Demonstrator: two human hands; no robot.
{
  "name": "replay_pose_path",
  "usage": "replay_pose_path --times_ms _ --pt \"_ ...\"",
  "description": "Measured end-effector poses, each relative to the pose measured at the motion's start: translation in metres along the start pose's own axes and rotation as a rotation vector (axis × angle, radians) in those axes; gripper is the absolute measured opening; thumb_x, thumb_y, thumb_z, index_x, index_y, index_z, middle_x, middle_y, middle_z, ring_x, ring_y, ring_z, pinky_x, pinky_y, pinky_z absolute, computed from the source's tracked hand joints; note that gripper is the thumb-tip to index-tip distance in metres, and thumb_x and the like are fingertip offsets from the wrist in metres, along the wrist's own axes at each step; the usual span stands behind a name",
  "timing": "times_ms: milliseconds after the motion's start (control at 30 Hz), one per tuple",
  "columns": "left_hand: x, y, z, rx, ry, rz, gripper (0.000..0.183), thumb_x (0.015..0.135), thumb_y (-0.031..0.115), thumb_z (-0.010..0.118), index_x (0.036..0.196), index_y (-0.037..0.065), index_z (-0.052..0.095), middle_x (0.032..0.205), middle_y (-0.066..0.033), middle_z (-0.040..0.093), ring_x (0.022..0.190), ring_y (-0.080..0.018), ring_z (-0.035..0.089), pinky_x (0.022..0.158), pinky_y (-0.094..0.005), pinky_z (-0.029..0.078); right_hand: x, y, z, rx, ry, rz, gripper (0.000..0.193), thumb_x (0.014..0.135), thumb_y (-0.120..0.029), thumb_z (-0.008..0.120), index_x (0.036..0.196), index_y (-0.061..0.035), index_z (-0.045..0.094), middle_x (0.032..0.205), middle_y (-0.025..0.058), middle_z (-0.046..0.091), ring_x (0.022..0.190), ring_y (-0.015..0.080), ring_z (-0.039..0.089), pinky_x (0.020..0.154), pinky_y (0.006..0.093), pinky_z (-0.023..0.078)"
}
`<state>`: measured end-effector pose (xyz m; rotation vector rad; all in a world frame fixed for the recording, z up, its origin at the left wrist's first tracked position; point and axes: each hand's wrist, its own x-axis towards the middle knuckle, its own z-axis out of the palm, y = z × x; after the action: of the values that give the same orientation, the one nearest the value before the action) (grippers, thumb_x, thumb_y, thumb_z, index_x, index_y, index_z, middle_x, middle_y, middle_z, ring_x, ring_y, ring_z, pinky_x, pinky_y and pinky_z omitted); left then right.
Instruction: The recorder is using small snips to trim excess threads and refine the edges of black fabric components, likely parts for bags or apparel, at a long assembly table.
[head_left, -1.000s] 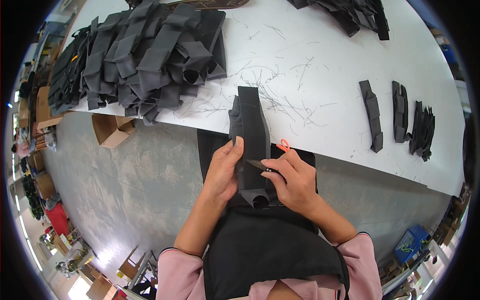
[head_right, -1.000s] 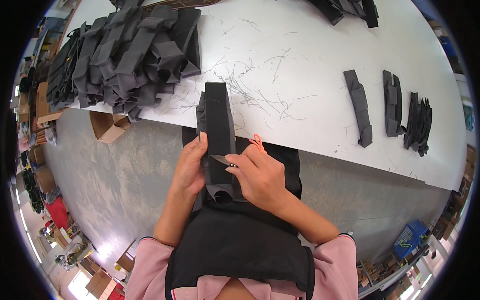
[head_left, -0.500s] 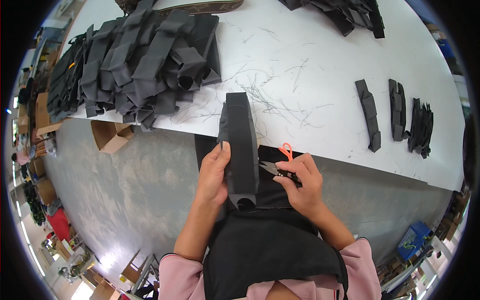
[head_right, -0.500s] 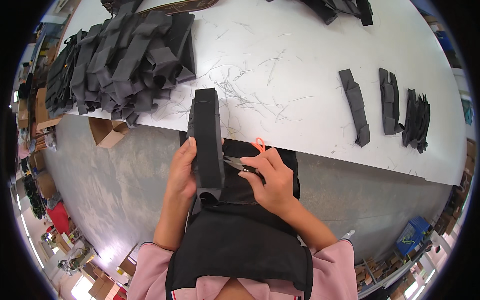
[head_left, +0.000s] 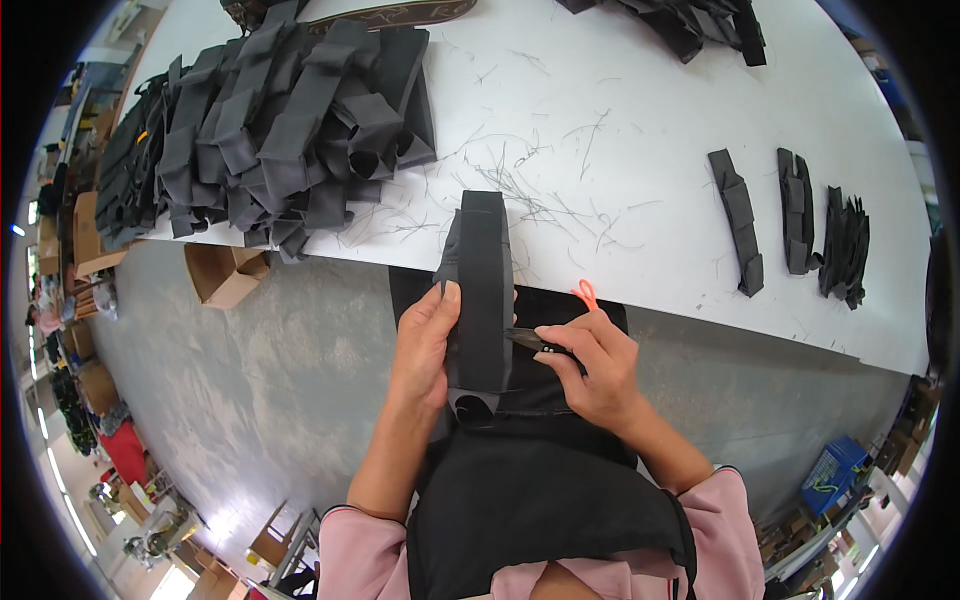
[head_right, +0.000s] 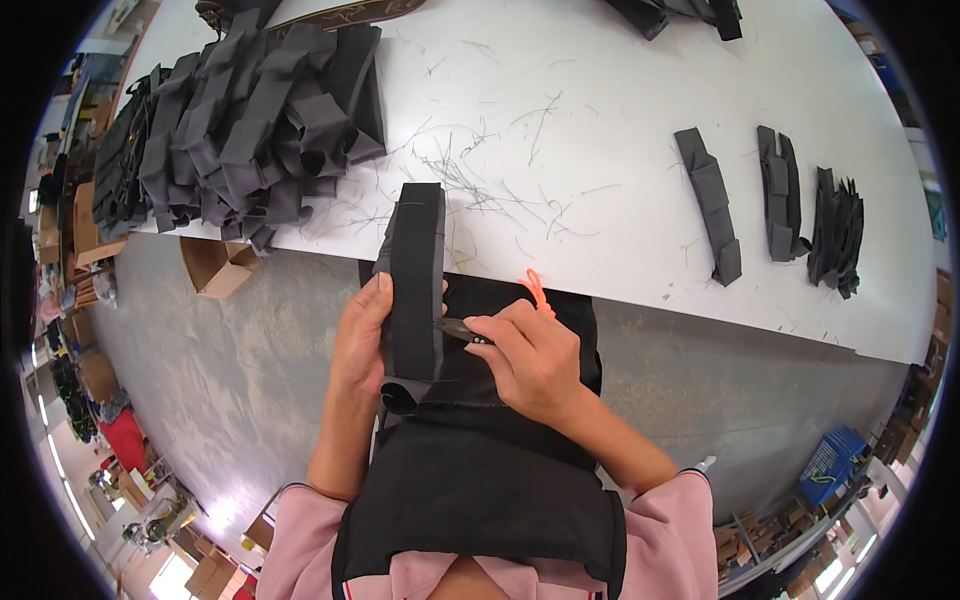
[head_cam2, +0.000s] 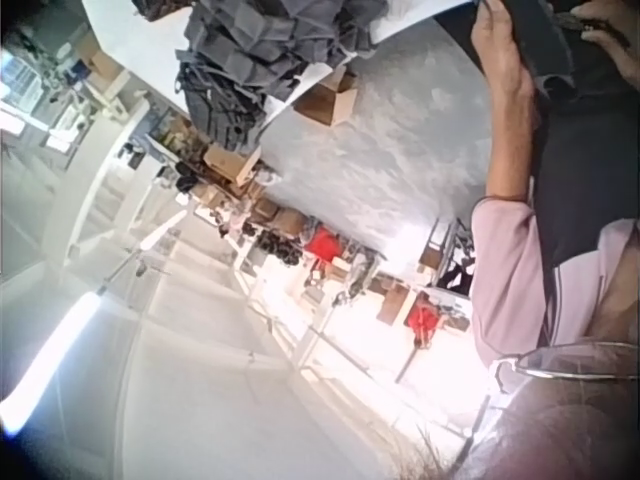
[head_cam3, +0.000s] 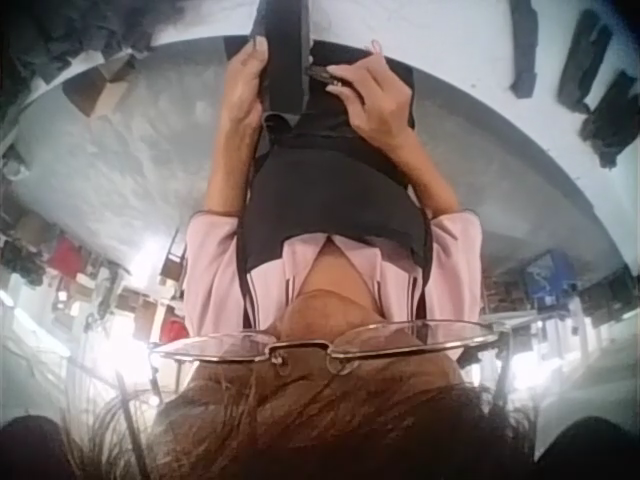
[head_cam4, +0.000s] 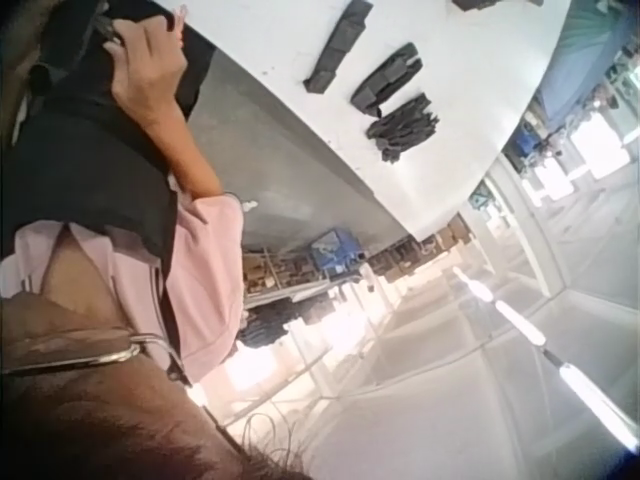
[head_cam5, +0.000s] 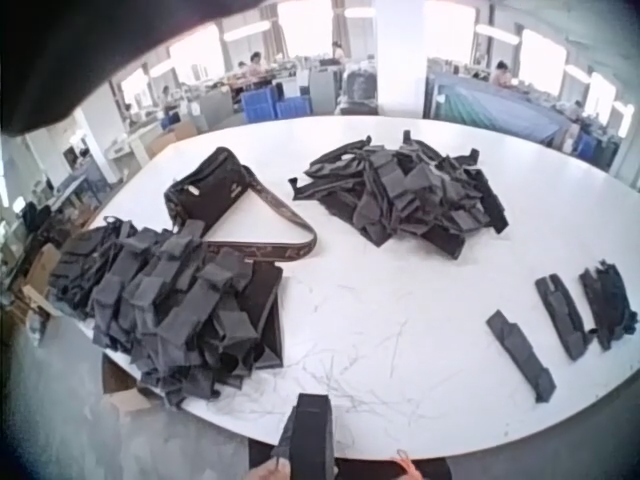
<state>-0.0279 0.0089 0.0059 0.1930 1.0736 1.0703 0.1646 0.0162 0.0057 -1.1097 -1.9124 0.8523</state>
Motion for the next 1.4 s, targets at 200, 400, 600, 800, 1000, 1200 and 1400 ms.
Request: replay_pose_path --times_ms 200,400,600,800,1000,1200,1400 --pt "0.0 0.006 -0.003 0.136 -0.005 -0.038 0.04 0.097 0.03 0.046 0.113 -0.005 0.054 0.102 -0.017 0.064 0.082 -0.0192 0.065 0.075 -0.0284 0.053 0.001 0.0 -0.005 -0.07 -0.084 -0.06 0.026 0.064 0.005 0.073 0.089 -0.0018 0.065 0.075 0.0087 0.056 0.059 0.0183 0.052 0.05 0.0266 0.04" --pt "0.001 0.006 -0.003 0.117 -0.005 -0.045 0.037 0.097 0.028 0.046 0.113 -0.004 0.054 0.102 -0.017 0.064 0.081 -0.0192 0.065 0.073 -0.0288 0.054 -0.001 -0.009 -0.003 0.065 -0.012 0.035 0.029 0.064 0.006 0.073 0.09 -0.0024 0.066 0.076 0.0075 0.057 0.06 0.019 0.052 0.05 0.0266 0.041" --pt "0.002 0.002 -0.011 0.176 0.05 0.008 0.035 0.097 0.027 0.046 0.112 -0.003 0.055 0.101 -0.0162 0.064 0.081 -0.0194 0.065 0.073 -0.0297 0.054 -0.001 -0.007 0.0 -0.061 0.052 -0.059 0.028 0.063 -0.001 0.074 0.09 -0.0038 0.065 0.071 0.0064 0.054 0.058 0.0196 0.053 0.05 0.0284 0.041" --pt "-0.001 0.007 -0.012 0.068 -0.062 -0.02 0.03 0.096 0.026 0.047 0.105 -0.001 0.055 0.101 -0.0159 0.064 0.089 -0.0204 0.064 0.08 -0.0319 0.052 0.005 -0.01 -0.001 0.044 0.029 0.08 0.026 0.066 0.001 0.073 0.09 -0.0032 0.063 0.07 0.006 0.051 0.056 0.0183 0.049 0.055 0.0259 0.042" --pt "0.013 -0.026 -0.015 -0.532 -0.077 -0.161 0.023 0.095 0.021 0.044 0.101 0.001 0.056 0.072 -0.003 0.052 0.066 -0.0147 0.054 0.063 -0.0281 0.048 0.005 -0.004 0.026 0.494 -0.022 0.432 0.023 0.072 0.001 0.069 0.093 -0.0031 0.061 0.086 0.0035 0.051 0.071 0.0106 0.049 0.064 0.0249 0.042" --pt "0.018 -0.039 -0.015 -0.865 -0.392 -0.231 0.024 0.095 0.022 0.04 0.086 0.002 0.051 0.057 -0.0004 0.039 0.055 -0.0143 0.044 0.052 -0.0264 0.042 -0.001 -0.015 0.039 0.344 -0.037 0.267 0.028 0.066 0.001 0.073 0.091 -0.0041 0.062 0.084 0.0055 0.055 0.072 0.0187 0.05 0.065 0.0295 0.041" --pt "0.02 -0.045 -0.019 -0.985 -0.456 -0.332 0.023 0.093 0.023 0.042 0.077 0.006 0.045 0.062 -0.0031 0.041 0.059 -0.0153 0.043 0.054 -0.0251 0.04 0.013 -0.019 0.041 0.105 0.027 0.011 0.029 0.059 0.0 0.075 0.086 -0.0063 0.064 0.078 0.0029 0.058 0.074 0.0229 0.05 0.065 0.0316 0.041"
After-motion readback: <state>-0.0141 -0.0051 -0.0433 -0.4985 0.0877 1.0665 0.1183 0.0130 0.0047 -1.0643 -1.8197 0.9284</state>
